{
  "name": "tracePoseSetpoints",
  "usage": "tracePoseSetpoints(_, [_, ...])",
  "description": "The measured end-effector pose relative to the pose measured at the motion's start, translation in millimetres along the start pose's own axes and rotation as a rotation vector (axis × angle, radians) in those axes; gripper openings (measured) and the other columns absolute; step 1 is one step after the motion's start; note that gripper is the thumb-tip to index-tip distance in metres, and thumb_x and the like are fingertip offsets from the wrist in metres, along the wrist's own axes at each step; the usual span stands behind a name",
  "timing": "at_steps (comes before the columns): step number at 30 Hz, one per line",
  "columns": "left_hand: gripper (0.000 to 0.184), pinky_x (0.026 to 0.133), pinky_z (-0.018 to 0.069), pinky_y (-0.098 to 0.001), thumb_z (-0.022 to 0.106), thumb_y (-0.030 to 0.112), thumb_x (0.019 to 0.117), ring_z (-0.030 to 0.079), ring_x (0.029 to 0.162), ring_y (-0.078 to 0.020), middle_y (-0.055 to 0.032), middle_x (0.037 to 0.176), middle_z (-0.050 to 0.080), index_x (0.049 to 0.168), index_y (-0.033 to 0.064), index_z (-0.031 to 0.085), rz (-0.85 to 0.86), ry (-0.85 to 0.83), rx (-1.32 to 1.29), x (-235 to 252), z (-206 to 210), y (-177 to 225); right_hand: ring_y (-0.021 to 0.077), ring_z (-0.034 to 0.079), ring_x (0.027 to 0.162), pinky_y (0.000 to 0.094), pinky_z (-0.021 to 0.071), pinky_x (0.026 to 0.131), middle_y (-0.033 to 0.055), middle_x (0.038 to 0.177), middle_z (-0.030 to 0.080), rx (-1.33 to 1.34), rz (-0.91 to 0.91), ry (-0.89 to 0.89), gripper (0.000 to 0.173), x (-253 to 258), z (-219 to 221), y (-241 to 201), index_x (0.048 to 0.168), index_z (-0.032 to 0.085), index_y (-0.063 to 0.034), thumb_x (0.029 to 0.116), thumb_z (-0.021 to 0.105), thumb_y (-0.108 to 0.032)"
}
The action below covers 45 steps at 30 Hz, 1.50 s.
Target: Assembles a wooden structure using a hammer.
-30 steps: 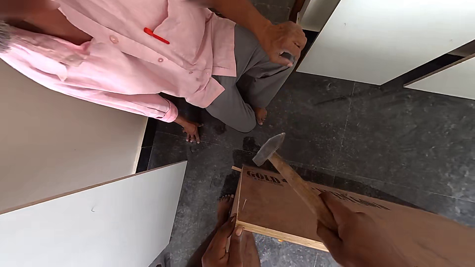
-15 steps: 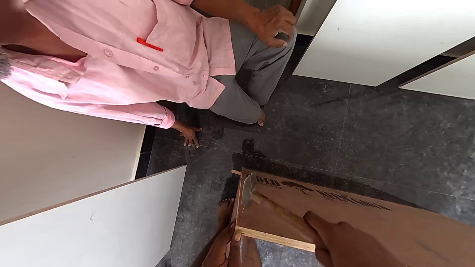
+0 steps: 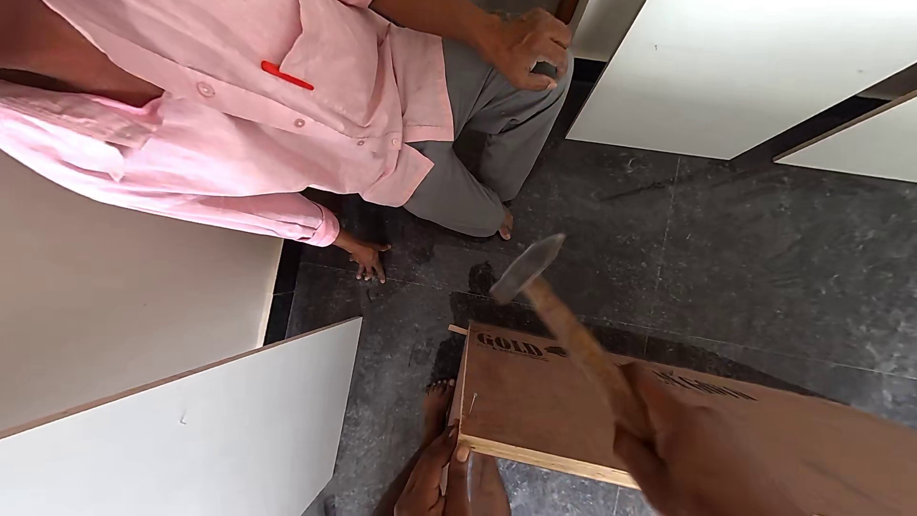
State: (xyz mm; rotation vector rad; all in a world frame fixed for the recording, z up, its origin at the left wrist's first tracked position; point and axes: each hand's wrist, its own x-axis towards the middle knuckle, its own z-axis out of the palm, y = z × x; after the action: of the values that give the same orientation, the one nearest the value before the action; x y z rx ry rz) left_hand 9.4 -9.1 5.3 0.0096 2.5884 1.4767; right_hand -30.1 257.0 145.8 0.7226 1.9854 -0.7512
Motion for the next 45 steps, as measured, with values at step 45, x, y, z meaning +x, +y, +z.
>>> tracePoseSetpoints(45, [0.025, 0.091, 0.0582, -0.0191, 0.064, 0.018, 0.0979, 0.073, 0.097, -0.005, -0.0095, 0.099, 0.078, 0.098, -0.0035, 0.077, 0.039, 0.049, 0.042, -2, 2, -1, 0.0275, 0.063, 0.063, 0.0482, 0.051, 0.056, 0.0093, 0.073, 0.062, 0.105, -0.007, 0.152, 0.04, -6, 18, 4, 0.13, 0.058, -0.0093, 0.0915, 0.063, -0.019])
